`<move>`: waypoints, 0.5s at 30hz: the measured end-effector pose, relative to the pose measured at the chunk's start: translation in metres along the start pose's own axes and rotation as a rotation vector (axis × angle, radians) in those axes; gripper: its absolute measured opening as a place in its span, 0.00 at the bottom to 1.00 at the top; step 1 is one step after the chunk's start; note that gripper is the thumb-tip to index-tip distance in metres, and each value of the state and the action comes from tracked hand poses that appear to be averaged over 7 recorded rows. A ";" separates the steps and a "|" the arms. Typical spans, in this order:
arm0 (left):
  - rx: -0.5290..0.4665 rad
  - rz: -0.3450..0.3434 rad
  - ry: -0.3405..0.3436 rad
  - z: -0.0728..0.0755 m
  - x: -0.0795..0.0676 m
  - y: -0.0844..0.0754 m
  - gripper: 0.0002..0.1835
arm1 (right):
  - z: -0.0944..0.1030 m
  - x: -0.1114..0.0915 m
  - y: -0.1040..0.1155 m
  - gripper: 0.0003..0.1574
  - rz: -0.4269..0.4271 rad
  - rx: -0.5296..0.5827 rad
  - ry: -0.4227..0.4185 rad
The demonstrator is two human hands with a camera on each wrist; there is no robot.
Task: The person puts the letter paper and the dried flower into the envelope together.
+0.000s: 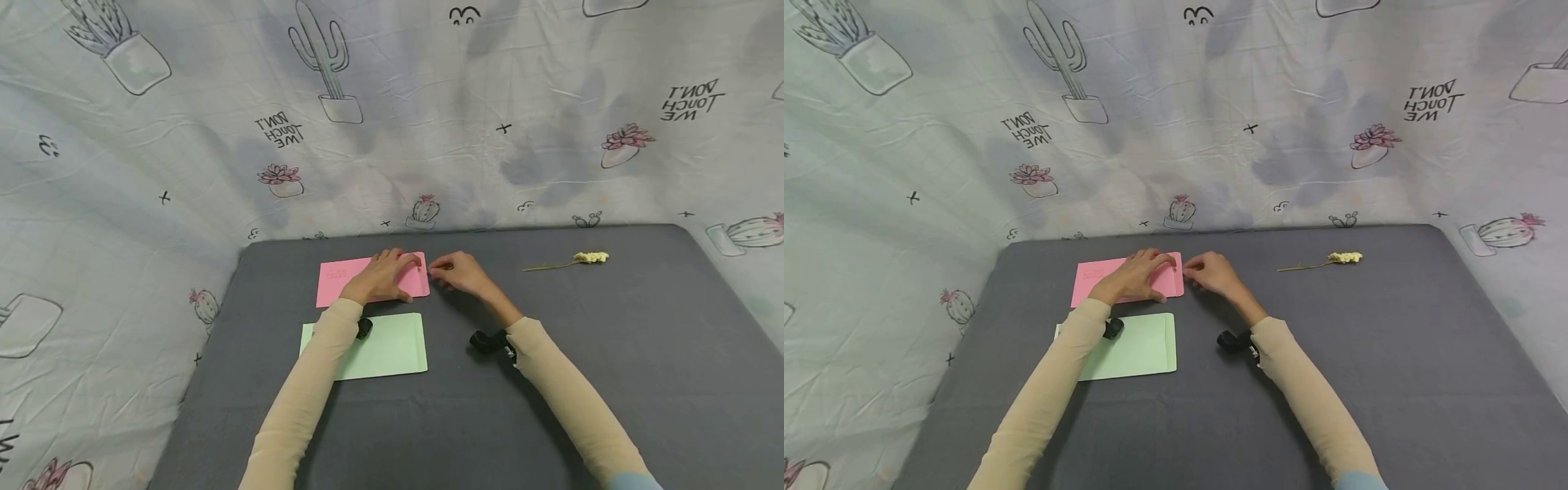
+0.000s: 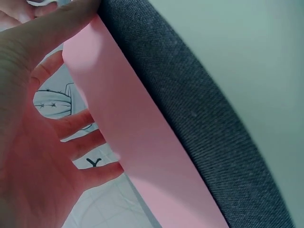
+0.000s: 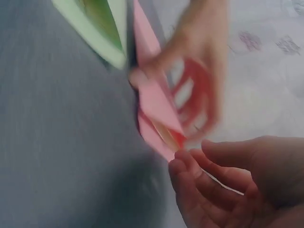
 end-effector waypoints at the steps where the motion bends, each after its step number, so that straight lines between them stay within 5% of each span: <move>1: -0.006 0.002 -0.001 0.000 0.000 0.000 0.40 | 0.010 -0.002 -0.002 0.16 0.019 -0.022 -0.012; 7: -0.022 0.001 -0.007 0.000 -0.001 0.001 0.39 | 0.082 -0.016 -0.028 0.19 0.114 -0.209 -0.072; 15: -0.024 -0.010 -0.015 0.001 -0.003 -0.001 0.39 | 0.181 -0.047 -0.097 0.27 -0.012 -0.353 -0.134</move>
Point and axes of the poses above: each hand's wrist, its own x-axis towards the middle knuckle, its own z-axis out of the back of the hand, y = z × x, the point moved 10 cm from there along x, towards the middle knuckle, and after that the axes turned 9 degrees about -y, right-handed, at the moved point
